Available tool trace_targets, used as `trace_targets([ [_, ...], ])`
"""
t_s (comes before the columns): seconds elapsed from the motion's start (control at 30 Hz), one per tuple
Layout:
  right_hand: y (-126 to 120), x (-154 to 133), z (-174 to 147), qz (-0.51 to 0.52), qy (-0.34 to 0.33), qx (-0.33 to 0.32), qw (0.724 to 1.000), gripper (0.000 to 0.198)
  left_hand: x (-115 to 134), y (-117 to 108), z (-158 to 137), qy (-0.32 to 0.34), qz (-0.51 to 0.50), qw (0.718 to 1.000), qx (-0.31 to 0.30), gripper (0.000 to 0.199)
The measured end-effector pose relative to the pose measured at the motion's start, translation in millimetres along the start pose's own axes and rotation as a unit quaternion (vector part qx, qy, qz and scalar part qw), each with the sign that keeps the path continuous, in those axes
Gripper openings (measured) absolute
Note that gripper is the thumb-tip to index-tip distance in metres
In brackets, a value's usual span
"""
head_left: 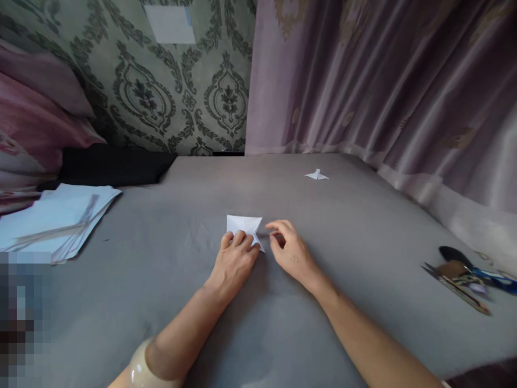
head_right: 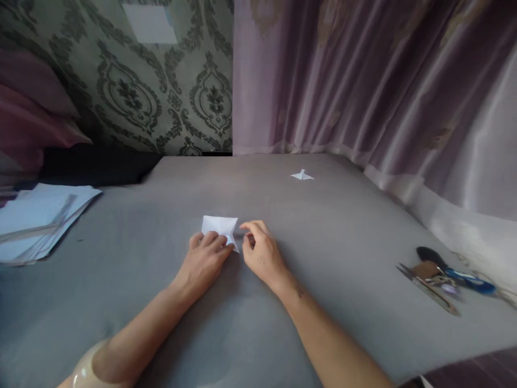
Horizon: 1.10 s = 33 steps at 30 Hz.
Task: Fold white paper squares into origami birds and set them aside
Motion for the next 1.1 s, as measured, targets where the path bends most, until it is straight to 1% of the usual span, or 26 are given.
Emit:
trace_targets([
  [0.03, -2.4, -6.4, -3.7, -0.047, -0.02, -0.011, 0.999, 0.024, 1.2, -0.6, -0.3, -0.007, 0.002, 1.0, 0.001, 0.014],
  [0.07, -4.0, -11.6, -7.3, -0.083, -0.024, -0.024, 0.996, 0.023, 2.1, -1.4, -0.7, -0.012, 0.0, 1.0, 0.003, 0.014],
  [0.23, -1.3, -28.1, -20.0, -0.187, -0.049, -0.095, 0.976, 0.028, 2.6, -4.8, -1.9, -0.028, -0.022, 0.999, -0.002, 0.014],
  [0.33, 2.5, -29.6, -22.9, -0.244, -0.061, -0.11, 0.961, 0.027, 1.8, -5.6, -2.4, -0.044, -0.025, 0.999, 0.0, 0.017],
  [0.43, 3.9, -28.4, -24.6, -0.285, -0.068, -0.104, 0.95, 0.025, 0.5, -5.7, -3.7, -0.053, -0.028, 0.998, 0.013, 0.017],
  [0.53, 4.2, -26.8, -25.8, -0.3, -0.069, -0.093, 0.947, 0.023, -3.1, -6.6, -4.6, -0.071, -0.042, 0.996, 0.016, 0.02],
  [0.7, 5.6, -22.7, -24.3, -0.297, -0.052, -0.081, 0.95, 0.017, -9.8, -8.6, -3.6, -0.107, -0.089, 0.99, 0.005, 0.024],
  [0.83, 8.3, -19.1, -20.9, -0.291, -0.029, -0.066, 0.954, 0.017, -10.8, -6.3, -2.0, -0.121, -0.088, 0.989, 0.005, 0.024],
  [0.97, 10.6, -17.4, -18.7, -0.304, -0.007, -0.054, 0.951, 0.017, -10.8, -2.9, 0.4, -0.127, -0.078, 0.989, 0.006, 0.023],
  [1.1, 12.2, -16.6, -17.7, -0.311, -0.002, -0.048, 0.949, 0.014, -10.4, -1.9, 2.6, -0.116, -0.072, 0.991, -0.004, 0.023],
])
Point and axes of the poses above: each hand's wrist, its own z-axis towards the middle knuckle, its own y-axis out of the palm, x = y × z, the point moved 3 cm from there along z, towards the middle knuckle
